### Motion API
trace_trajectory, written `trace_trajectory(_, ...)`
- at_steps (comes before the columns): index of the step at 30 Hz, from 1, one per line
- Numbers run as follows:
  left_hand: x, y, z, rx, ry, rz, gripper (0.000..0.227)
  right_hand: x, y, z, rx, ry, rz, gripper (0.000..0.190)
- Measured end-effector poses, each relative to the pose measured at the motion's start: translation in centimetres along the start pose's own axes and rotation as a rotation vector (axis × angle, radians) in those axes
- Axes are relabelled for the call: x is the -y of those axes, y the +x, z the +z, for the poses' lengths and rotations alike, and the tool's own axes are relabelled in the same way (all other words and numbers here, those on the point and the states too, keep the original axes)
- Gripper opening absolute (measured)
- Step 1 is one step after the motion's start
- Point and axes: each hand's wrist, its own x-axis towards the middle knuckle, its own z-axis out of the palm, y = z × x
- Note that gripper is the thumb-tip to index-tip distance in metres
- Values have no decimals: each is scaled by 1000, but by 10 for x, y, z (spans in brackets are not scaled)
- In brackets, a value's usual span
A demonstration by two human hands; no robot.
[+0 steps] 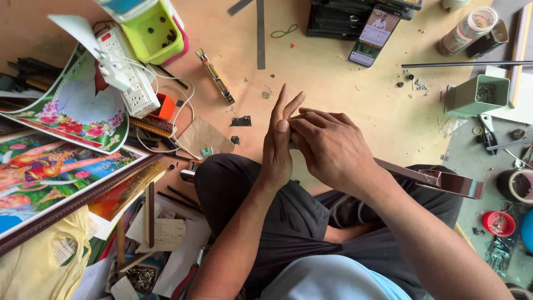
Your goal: Applying decorative tape and cleaning a picture frame.
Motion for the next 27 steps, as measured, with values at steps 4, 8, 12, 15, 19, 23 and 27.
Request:
trace_trajectory(4, 16, -3, -5, -39, -65, -144, 63, -6, 2, -1, 35, -90, 13, 23)
trace_trajectory(8, 12, 4, 1, -40, 36, 222, 42, 0, 0, -2, -6, -61, 49, 24)
trace_trajectory(12, 19, 9, 10, -112, -100, 158, 36, -7, -15, 10, -237, -212, 7, 24)
trace_trajectory(15, 27, 11, 12, -178, -54, 151, 40, -11, -21, 19, -334, -362, -63, 27)
trace_trajectory(19, 28, 18, 14, -264, 75, 70, 43, -15, -21, 26, -369, -604, -138, 42)
trace_trajectory(23, 31, 29, 17, -295, 103, 66, 40, -24, -18, 26, -397, -683, -155, 43)
trace_trajectory(27, 33, 39, 17, -300, 202, 91, 40, -36, -27, 26, -489, -731, -133, 33)
